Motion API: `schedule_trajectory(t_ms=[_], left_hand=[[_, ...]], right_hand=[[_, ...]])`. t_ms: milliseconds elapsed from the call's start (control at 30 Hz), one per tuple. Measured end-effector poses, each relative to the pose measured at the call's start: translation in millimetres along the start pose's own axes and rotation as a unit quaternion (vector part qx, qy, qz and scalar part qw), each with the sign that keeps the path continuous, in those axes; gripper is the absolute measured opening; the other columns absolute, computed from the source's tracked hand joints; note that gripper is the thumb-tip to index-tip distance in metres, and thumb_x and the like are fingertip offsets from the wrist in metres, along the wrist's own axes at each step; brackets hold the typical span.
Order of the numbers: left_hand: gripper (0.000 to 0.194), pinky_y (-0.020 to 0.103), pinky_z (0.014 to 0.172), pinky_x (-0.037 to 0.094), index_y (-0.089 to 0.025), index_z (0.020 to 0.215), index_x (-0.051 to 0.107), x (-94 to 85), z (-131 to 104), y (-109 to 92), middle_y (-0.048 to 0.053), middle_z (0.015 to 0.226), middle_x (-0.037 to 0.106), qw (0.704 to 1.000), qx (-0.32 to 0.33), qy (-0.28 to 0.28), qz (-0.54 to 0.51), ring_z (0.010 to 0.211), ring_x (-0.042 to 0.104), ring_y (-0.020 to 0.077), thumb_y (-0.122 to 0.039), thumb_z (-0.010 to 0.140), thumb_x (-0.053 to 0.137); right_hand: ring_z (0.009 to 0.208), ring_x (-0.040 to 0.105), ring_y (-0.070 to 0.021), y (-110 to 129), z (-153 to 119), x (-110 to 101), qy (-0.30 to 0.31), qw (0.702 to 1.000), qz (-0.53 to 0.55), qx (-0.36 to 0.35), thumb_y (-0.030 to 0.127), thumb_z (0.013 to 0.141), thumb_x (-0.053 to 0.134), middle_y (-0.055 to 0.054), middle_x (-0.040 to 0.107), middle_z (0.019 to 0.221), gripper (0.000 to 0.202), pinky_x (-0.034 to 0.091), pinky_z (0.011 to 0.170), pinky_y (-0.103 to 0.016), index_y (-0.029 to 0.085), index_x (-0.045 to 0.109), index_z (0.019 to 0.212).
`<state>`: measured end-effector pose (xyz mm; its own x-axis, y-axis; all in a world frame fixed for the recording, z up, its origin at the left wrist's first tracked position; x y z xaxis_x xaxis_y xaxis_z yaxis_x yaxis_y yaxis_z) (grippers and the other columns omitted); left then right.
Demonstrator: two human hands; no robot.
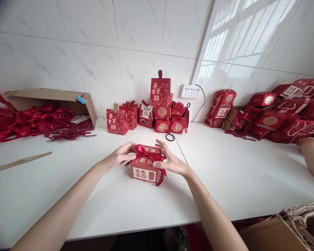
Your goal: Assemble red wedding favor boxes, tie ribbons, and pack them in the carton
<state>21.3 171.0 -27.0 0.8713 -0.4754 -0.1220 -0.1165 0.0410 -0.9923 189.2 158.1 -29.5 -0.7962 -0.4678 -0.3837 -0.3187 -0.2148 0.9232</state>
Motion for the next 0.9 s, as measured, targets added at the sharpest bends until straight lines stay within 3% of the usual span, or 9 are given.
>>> schedule_trajectory(t_ms=[100, 200, 300, 367, 433, 567, 767, 900], left_hand=[[0.035, 0.023, 0.05, 0.031, -0.019, 0.099, 0.055, -2.1, 0.7, 2.7, 0.004, 0.101, 0.059, 1.0, 0.002, -0.005, 0.0, 0.064, 0.05, 0.0104, -0.033, 0.069, 0.066], [0.032, 0.023, 0.05, 0.031, -0.018, 0.095, 0.057, -2.1, 2.5, 3.5, 0.004, 0.097, 0.06, 1.0, 0.011, -0.015, 0.001, 0.064, 0.05, 0.0103, -0.034, 0.069, 0.066], [0.029, 0.023, 0.052, 0.033, -0.018, 0.088, 0.056, -7.9, 5.0, 3.2, 0.0, 0.08, 0.058, 0.996, 0.022, -0.083, -0.001, 0.062, 0.05, 0.0105, -0.034, 0.066, 0.067], [0.028, 0.023, 0.054, 0.035, -0.018, 0.086, 0.054, -12.9, 5.3, 3.6, -0.004, 0.069, 0.053, 0.99, 0.022, -0.137, -0.002, 0.059, 0.049, 0.0105, -0.034, 0.066, 0.066], [0.026, 0.024, 0.054, 0.034, -0.019, 0.082, 0.053, -14.3, 5.6, 4.9, -0.005, 0.064, 0.05, 0.988, 0.014, -0.155, 0.004, 0.055, 0.046, 0.0097, -0.035, 0.066, 0.064], [0.022, 0.025, 0.056, 0.035, -0.017, 0.071, 0.055, -13.1, 5.4, 6.1, -0.004, 0.063, 0.053, 0.992, -0.008, -0.124, 0.021, 0.054, 0.045, 0.0092, -0.036, 0.064, 0.064], [0.024, 0.024, 0.059, 0.034, -0.017, 0.072, 0.059, -13.4, 3.0, 6.0, -0.002, 0.068, 0.059, 0.99, -0.056, -0.103, 0.084, 0.059, 0.048, 0.0108, -0.04, 0.064, 0.062], [0.02, 0.025, 0.058, 0.036, -0.018, 0.063, 0.061, -12.3, 1.0, 16.1, -0.001, 0.063, 0.06, 0.979, -0.106, -0.072, 0.156, 0.059, 0.052, 0.0134, -0.038, 0.061, 0.065]], right_hand=[[0.134, 0.032, -0.0312, 1.9, -3.5, 5.0, 0.009, 0.999, -0.053, -0.006, 0.038, 0.061, 0.075, -0.018, 0.023, 0.147, 0.111, 0.03, 0.107, -0.049, 0.024, 0.003, 0.145], [0.119, 0.049, -0.029, 2.1, -3.2, 5.0, -0.009, 0.997, -0.078, -0.017, 0.031, 0.065, 0.072, -0.017, 0.038, 0.136, 0.106, 0.038, 0.101, -0.049, 0.022, 0.002, 0.145], [0.116, 0.049, -0.0305, 4.3, 0.5, -2.5, -0.086, 0.985, -0.134, -0.063, 0.033, 0.066, 0.071, -0.018, 0.044, 0.129, 0.102, 0.038, 0.101, -0.051, 0.017, 0.007, 0.144], [0.116, 0.048, -0.0321, 7.5, 1.8, -6.1, -0.145, 0.966, -0.183, -0.113, 0.035, 0.065, 0.072, -0.019, 0.043, 0.129, 0.104, 0.039, 0.099, -0.053, 0.017, 0.008, 0.144], [0.113, 0.049, -0.0328, 9.7, 1.5, -7.5, -0.197, 0.939, -0.233, -0.157, 0.036, 0.064, 0.073, -0.019, 0.041, 0.128, 0.106, 0.042, 0.095, -0.055, 0.019, 0.006, 0.144], [0.103, 0.053, -0.0307, 5.3, 1.3, -12.1, -0.257, 0.906, -0.286, -0.178, 0.035, 0.065, 0.074, -0.017, 0.041, 0.122, 0.104, 0.047, 0.087, -0.054, 0.021, 0.007, 0.144], [0.113, 0.048, -0.0312, -0.7, 3.2, -21.4, -0.265, 0.903, -0.265, -0.211, 0.04, 0.067, 0.073, -0.017, 0.038, 0.125, 0.097, 0.047, 0.09, -0.051, 0.022, 0.014, 0.142], [0.114, 0.048, -0.0313, -2.0, 4.6, -21.6, -0.252, 0.909, -0.258, -0.208, 0.041, 0.068, 0.072, -0.016, 0.038, 0.126, 0.095, 0.048, 0.09, -0.051, 0.024, 0.015, 0.141]])
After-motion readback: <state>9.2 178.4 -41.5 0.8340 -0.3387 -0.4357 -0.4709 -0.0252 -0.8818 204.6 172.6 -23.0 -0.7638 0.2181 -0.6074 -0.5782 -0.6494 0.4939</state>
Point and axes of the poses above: each hand's wrist, its own z-axis towards the middle knuckle, its own x-axis out of the palm, y = z × x, the point moved 7 cm from there along z, towards the middle knuckle
